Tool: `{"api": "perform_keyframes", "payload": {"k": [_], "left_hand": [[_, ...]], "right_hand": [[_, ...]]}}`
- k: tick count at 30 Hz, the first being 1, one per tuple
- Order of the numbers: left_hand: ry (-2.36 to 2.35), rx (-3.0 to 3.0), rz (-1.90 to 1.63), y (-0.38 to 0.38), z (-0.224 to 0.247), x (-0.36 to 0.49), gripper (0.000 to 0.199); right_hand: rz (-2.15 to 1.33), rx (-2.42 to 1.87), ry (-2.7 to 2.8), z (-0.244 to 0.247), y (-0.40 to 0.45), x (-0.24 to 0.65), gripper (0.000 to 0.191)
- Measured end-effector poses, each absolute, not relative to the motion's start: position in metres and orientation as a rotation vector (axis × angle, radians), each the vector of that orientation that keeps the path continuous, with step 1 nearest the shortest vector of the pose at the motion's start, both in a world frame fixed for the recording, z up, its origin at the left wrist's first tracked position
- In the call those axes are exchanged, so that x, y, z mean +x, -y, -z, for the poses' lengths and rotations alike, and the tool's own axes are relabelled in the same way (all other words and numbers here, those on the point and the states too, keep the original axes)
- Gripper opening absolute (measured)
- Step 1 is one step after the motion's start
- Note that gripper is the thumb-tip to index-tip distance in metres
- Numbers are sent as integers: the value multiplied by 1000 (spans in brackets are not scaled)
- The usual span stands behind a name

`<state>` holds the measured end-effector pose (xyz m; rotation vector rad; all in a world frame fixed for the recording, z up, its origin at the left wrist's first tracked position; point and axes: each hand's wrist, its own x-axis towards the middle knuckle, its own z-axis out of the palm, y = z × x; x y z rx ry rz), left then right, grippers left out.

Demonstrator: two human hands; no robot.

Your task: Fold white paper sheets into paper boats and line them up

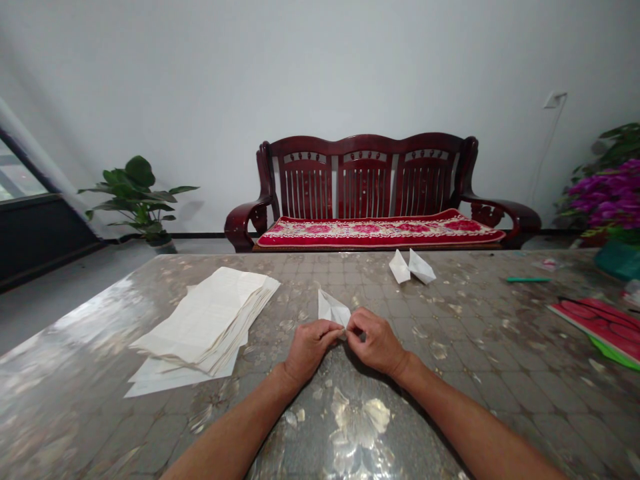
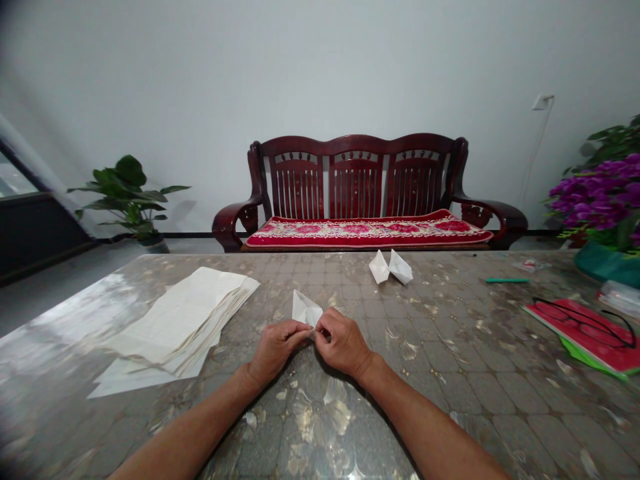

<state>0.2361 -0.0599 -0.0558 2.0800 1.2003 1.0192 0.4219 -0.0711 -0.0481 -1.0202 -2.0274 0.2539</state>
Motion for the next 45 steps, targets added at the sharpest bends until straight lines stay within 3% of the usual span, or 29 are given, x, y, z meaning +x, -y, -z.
{"api": "perform_keyframes", "payload": {"k": [45], "left_hand": [[-1258, 2265, -1101, 64, 55, 242, 11]], "right_hand": [[-205, -917, 2108, 57, 64, 431, 20]]}}
